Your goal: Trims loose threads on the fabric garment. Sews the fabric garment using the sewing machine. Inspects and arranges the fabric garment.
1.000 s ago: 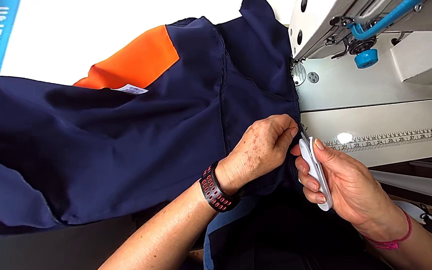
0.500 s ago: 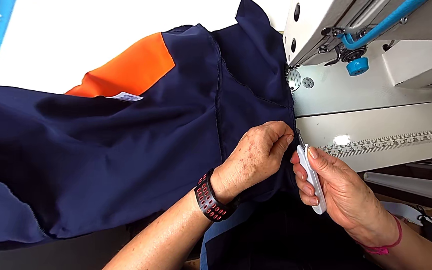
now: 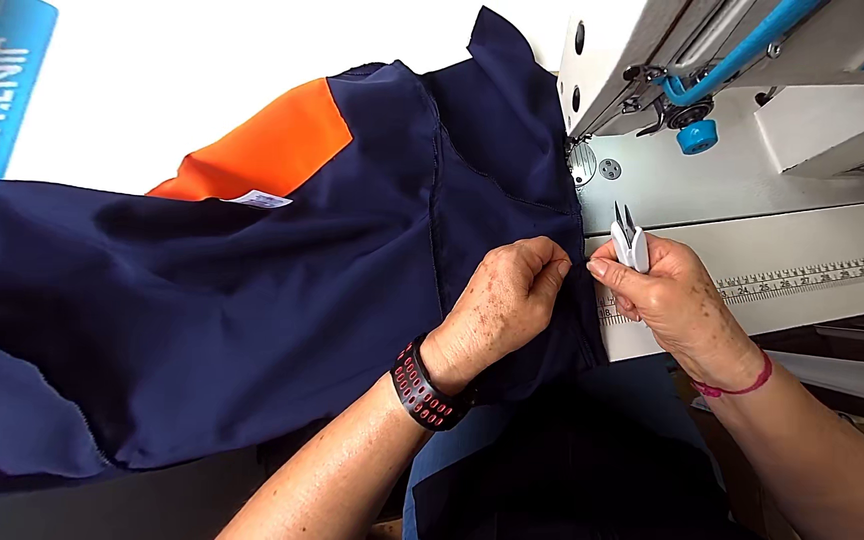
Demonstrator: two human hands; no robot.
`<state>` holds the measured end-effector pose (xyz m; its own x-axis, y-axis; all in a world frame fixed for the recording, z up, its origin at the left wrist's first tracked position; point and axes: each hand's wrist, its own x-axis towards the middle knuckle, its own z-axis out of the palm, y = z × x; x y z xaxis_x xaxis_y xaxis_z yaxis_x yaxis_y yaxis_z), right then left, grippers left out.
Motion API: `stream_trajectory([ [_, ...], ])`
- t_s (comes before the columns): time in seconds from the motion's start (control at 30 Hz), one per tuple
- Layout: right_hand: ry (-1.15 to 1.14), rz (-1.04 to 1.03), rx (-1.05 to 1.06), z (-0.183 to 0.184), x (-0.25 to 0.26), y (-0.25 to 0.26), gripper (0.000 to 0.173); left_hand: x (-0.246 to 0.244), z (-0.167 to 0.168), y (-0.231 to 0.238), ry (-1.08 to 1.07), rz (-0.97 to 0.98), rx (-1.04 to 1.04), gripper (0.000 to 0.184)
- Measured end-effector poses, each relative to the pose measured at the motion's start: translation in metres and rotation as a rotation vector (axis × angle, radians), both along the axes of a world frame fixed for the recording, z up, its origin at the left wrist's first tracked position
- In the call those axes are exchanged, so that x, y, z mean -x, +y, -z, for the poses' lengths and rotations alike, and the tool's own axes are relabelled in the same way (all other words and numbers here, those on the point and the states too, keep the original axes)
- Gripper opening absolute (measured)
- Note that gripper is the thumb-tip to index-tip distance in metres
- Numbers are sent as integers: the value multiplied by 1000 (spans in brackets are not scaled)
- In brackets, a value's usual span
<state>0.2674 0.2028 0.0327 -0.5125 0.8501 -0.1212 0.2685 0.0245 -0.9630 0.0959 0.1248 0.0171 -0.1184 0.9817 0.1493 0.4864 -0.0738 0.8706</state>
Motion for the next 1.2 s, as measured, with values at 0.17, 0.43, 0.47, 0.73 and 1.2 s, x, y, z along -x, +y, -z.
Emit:
stream_trajectory([
  [0.17,-296,-46,-495,10,0,2,7,-9,0,1,265,-12,-1,13],
  [0.43,-470,-56,-516,-8,-69,40,43,38,12,12,781,152,-136,48],
  [0.47,-479,-35,-529,-8,-85,47,45,53,17,20,810,165,-134,55],
  [0.73,-838,152,-932,22,-177,94,38,106,-15,90,762,204,90,53],
  [1.2,-300,-140,-916,23,-67,10,30,231,-18,74,834,-396,390,81],
])
